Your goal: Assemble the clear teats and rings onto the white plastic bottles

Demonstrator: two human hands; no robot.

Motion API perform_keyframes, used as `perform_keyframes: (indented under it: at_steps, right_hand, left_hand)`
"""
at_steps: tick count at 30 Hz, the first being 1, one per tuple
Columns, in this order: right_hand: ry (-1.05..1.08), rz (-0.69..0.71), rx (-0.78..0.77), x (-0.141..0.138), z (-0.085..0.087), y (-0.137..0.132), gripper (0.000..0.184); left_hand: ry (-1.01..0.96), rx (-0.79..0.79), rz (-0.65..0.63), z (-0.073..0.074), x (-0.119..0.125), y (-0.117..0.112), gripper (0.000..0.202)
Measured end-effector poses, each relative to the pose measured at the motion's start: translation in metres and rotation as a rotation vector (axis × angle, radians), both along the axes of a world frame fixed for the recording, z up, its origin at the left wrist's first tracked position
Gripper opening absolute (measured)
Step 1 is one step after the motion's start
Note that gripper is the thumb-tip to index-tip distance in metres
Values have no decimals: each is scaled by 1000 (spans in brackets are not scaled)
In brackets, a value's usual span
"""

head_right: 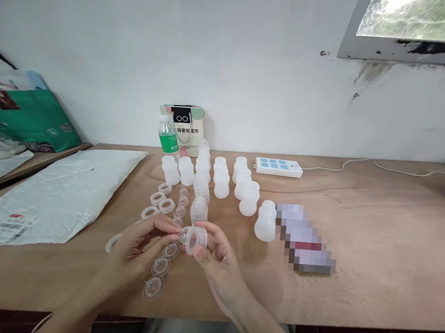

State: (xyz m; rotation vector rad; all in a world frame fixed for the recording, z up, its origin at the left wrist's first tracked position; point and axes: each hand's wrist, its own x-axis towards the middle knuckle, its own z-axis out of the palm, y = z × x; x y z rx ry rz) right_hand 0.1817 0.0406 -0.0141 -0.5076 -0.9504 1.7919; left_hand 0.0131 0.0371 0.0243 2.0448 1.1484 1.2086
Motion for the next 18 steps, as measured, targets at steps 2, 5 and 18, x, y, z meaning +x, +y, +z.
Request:
perform_keyframes:
  at_steps: [2,5,18]
  right_hand:
    - [24,0,-30,1,-3,2,32]
    - [30,-1,-57,1,-6,4,33]
    - [-765,-255,277,9,-5,12,38]
  left_hand:
    - [20,31,-14,-3,2,2,21]
    - [121,109,-68,-6,2,4,29]
    - [-129,25,-15,-11,3,3,14]
